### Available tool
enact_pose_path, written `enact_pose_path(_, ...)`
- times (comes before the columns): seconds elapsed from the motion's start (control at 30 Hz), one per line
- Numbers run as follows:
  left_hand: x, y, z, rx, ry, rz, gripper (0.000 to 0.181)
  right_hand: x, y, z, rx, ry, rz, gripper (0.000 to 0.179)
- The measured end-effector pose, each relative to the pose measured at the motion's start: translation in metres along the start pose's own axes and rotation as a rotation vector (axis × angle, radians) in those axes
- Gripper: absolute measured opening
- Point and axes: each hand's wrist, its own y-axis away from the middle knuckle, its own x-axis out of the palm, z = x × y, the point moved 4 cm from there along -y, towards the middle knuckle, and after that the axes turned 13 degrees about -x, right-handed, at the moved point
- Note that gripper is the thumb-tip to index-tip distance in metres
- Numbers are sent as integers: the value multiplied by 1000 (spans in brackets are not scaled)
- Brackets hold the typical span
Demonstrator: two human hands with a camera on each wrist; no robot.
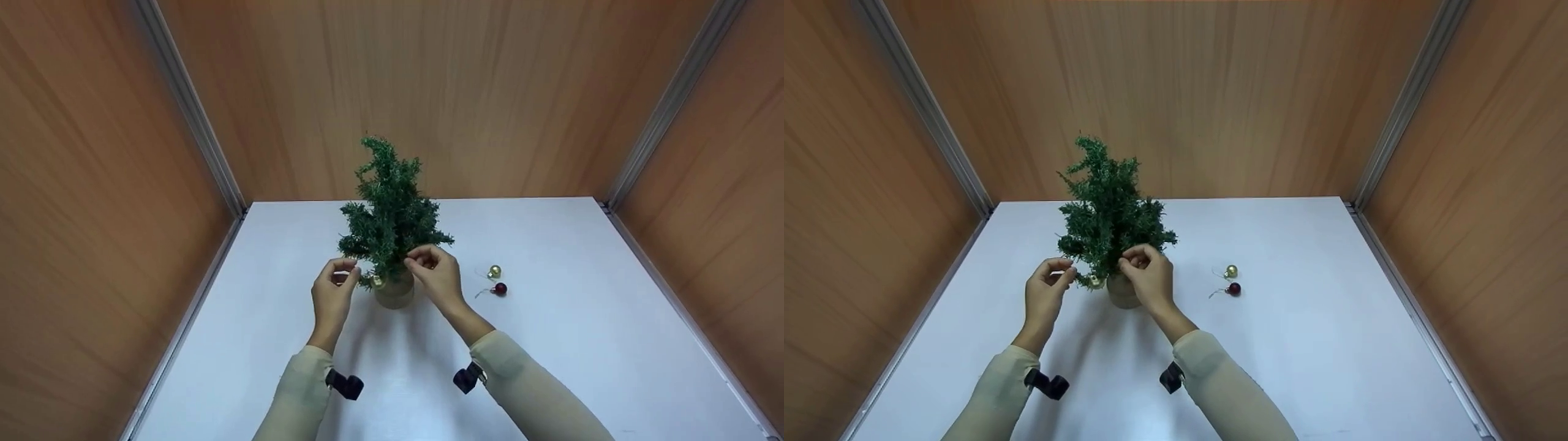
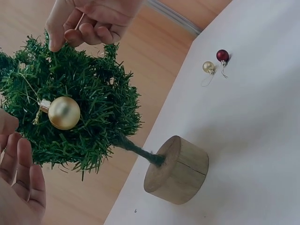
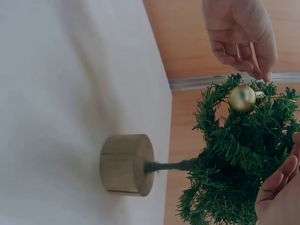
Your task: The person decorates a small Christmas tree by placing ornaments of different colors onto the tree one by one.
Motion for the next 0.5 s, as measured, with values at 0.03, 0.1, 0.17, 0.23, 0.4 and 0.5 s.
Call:
enact_pose_path(0.03, 0, 0, 1, -3, -4, -2, 13, -1, 0, -1, -1, 0, -4, 11)
enact_pose_path(0.1, 0, -1, 4, -10, -10, -1, 14, -4, 0, -2, -4, -1, -9, 12)
enact_pose_path(0.17, 0, -1, 8, -22, -15, 0, 15, -6, 0, -3, -1, -12, -11, 12)
enact_pose_path(0.23, 1, -1, 11, -36, -19, 6, 16, -9, 0, -5, 2, -11, -15, 12)
enact_pose_path(0.4, -1, -2, 18, -70, -15, 6, 18, -18, -1, -8, 25, 18, -44, 12)
enact_pose_path(0.5, -2, -3, 21, -90, -12, -3, 17, -24, -4, -12, 34, 28, -64, 12)
